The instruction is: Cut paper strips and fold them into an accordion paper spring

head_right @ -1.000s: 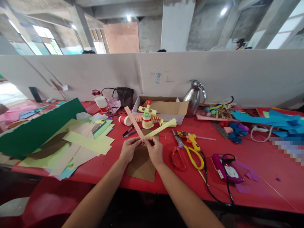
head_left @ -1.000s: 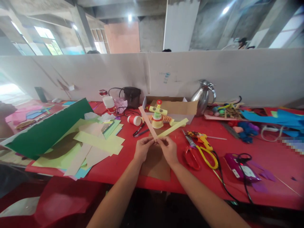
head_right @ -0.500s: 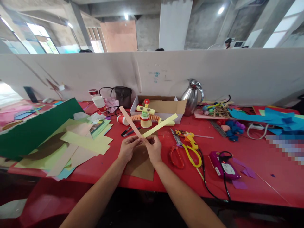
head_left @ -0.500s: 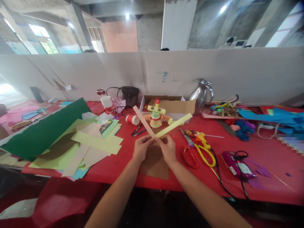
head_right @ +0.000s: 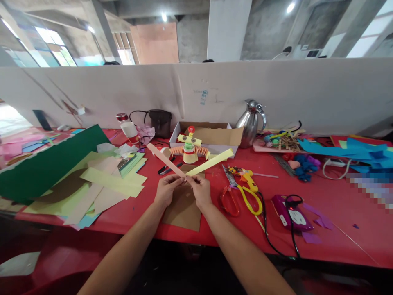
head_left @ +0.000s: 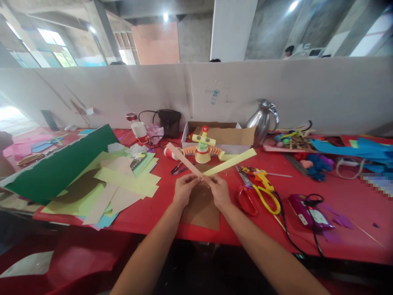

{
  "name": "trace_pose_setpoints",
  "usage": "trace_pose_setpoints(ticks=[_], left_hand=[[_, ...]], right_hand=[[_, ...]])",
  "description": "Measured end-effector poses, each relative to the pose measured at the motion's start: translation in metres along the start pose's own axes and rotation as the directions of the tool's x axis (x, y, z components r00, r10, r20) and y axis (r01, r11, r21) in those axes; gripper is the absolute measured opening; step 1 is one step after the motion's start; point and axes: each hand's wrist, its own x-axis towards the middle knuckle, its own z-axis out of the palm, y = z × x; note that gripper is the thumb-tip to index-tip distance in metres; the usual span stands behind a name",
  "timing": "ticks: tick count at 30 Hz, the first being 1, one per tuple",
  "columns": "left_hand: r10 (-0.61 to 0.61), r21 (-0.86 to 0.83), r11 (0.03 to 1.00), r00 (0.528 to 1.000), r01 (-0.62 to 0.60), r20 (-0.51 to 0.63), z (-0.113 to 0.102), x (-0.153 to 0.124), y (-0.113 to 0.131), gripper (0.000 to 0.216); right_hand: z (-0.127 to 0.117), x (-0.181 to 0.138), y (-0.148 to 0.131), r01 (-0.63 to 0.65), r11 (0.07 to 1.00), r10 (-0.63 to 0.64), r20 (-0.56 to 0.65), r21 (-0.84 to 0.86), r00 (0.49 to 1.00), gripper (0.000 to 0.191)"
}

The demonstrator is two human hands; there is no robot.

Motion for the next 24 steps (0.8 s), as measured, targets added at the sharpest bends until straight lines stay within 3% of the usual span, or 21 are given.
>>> trace_pose_setpoints(ticks=[6, 13, 24], left_hand=[[-0.029, -0.011, 1.000, 0.999, 0.029, -0.027, -0.0009, -0.0008, 0.0043, 0.026], [-0.048, -0.023, 0.999, 0.999, 0.048, 0.014, -0.0014, -0.0010, 0.0023, 0.028], [0.034, 0.019, 0.999, 0.999, -0.034, -0.014, -0.0046, 0.0029, -0.0012, 0.021]], right_hand=[[-0.0008, 0.0022, 0.0022, -0.057, 0.997, 0.054, 0.065, 0.048, 0.996, 0.026], [-0.0004, -0.0003, -0.0005, -0.021, 1.000, 0.021, 0.027, 0.003, 0.999, 0.021], [0.0019, -0.0016, -0.0017, -0.006, 0.999, 0.000, 0.105, 0.052, 0.994, 0.017]])
